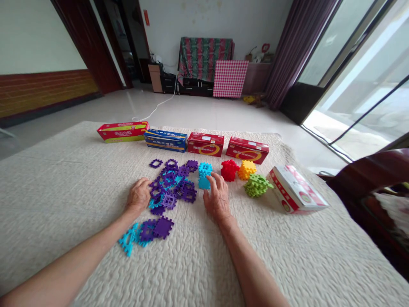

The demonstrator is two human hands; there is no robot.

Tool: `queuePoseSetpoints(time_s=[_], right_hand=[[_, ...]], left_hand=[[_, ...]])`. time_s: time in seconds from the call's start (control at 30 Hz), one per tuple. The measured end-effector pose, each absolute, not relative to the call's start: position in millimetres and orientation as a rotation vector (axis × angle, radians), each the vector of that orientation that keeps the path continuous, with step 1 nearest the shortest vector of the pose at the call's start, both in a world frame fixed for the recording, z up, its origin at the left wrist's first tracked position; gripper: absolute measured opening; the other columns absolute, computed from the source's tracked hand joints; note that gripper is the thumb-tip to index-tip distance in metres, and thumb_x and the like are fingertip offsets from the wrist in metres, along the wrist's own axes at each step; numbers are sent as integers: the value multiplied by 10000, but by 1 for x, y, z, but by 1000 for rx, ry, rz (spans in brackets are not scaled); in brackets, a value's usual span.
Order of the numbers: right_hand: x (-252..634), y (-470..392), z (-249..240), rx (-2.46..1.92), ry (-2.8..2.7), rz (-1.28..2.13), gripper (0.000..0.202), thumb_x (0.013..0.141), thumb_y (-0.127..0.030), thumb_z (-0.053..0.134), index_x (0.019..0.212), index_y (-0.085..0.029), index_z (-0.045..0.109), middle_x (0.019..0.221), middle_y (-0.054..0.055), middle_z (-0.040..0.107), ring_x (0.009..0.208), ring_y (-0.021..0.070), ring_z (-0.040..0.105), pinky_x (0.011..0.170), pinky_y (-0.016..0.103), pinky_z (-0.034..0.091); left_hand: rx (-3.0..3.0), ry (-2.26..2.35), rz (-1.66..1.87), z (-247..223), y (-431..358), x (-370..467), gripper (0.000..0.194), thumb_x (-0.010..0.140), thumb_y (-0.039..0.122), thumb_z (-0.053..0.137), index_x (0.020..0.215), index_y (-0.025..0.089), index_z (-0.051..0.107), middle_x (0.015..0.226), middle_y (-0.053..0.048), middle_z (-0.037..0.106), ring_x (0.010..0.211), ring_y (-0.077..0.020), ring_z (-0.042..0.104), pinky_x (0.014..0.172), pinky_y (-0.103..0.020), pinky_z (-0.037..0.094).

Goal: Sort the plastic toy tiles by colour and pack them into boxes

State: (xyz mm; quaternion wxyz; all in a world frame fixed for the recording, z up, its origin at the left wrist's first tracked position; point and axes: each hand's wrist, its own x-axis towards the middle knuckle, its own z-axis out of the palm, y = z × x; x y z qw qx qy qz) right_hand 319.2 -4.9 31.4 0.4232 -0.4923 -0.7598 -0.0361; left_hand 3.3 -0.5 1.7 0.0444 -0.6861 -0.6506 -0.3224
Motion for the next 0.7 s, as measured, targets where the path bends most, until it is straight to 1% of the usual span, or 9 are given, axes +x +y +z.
queuePoseSetpoints(time_s=[0.07, 0.17, 0.23, 0.3, 0.37, 0.5, 0.57, 0.7], right_hand=[[317, -12, 30, -1242, -1818, -63, 495, 802, -102, 493, 1287, -204, 483, 1272, 145, 508, 1190, 286, 472, 986, 525, 431], [312, -28, 27, -1267, -1795, -6, 382, 818, -93, 456, 1169, -215, 546, 1133, 108, 550, 1065, 255, 529, 913, 467, 481], [312, -39, 25, -1300, -1838, 8, 329, 817, -82, 443, 1086, -220, 573, 1065, 90, 567, 999, 243, 545, 869, 436, 491], [317, -49, 23, -1377, -1865, -28, 305, 807, -79, 450, 1045, -217, 580, 1048, 91, 578, 964, 244, 544, 851, 433, 482], [324, -56, 22, -1485, -1866, -92, 285, 801, -96, 472, 1042, -208, 576, 1082, 108, 588, 974, 258, 535, 861, 451, 460], [338, -58, 25, -1662, -1898, -138, 263, 828, -170, 509, 1087, -185, 555, 1225, 145, 581, 1106, 310, 496, 909, 507, 417], [340, -54, 26, -1708, -1920, -138, 276, 846, -192, 506, 1119, -180, 545, 1275, 151, 571, 1159, 327, 475, 927, 523, 402], [343, -45, 24, -1759, -1955, -132, 300, 885, -237, 479, 1173, -173, 532, 1329, 158, 550, 1198, 348, 454, 920, 536, 395]], left_hand=[[-2095, -1996, -988, 3, -1, 4, 348, 822, 91, 393, 999, 150, 686, 1071, -128, 651, 1074, -254, 597, 988, -405, 482], [-2092, -2008, -999, 5, -1, 5, 335, 828, 98, 400, 985, 161, 689, 1058, -111, 654, 1064, -239, 598, 996, -387, 476], [-2093, -2018, -1006, 6, -1, 5, 330, 829, 99, 403, 974, 164, 692, 1035, -105, 657, 1058, -236, 599, 999, -380, 472], [-2099, -2029, -1010, 7, -1, 6, 331, 826, 95, 404, 968, 165, 695, 1022, -106, 657, 1058, -237, 598, 1001, -373, 467], [-2106, -2040, -1015, 8, -1, 6, 338, 819, 87, 407, 973, 165, 698, 1031, -108, 656, 1065, -237, 597, 1001, -364, 463], [-2111, -2056, -1023, 10, -3, 7, 352, 813, 78, 403, 985, 156, 700, 1043, -112, 654, 1076, -239, 595, 1008, -369, 453], [-2115, -2055, -1021, 11, -3, 7, 353, 824, 79, 394, 986, 147, 700, 1045, -119, 654, 1077, -243, 596, 1010, -376, 452], [-2118, -2053, -1006, 10, -2, 5, 343, 836, 84, 400, 992, 151, 698, 1057, -113, 653, 1074, -234, 596, 1014, -368, 452]])
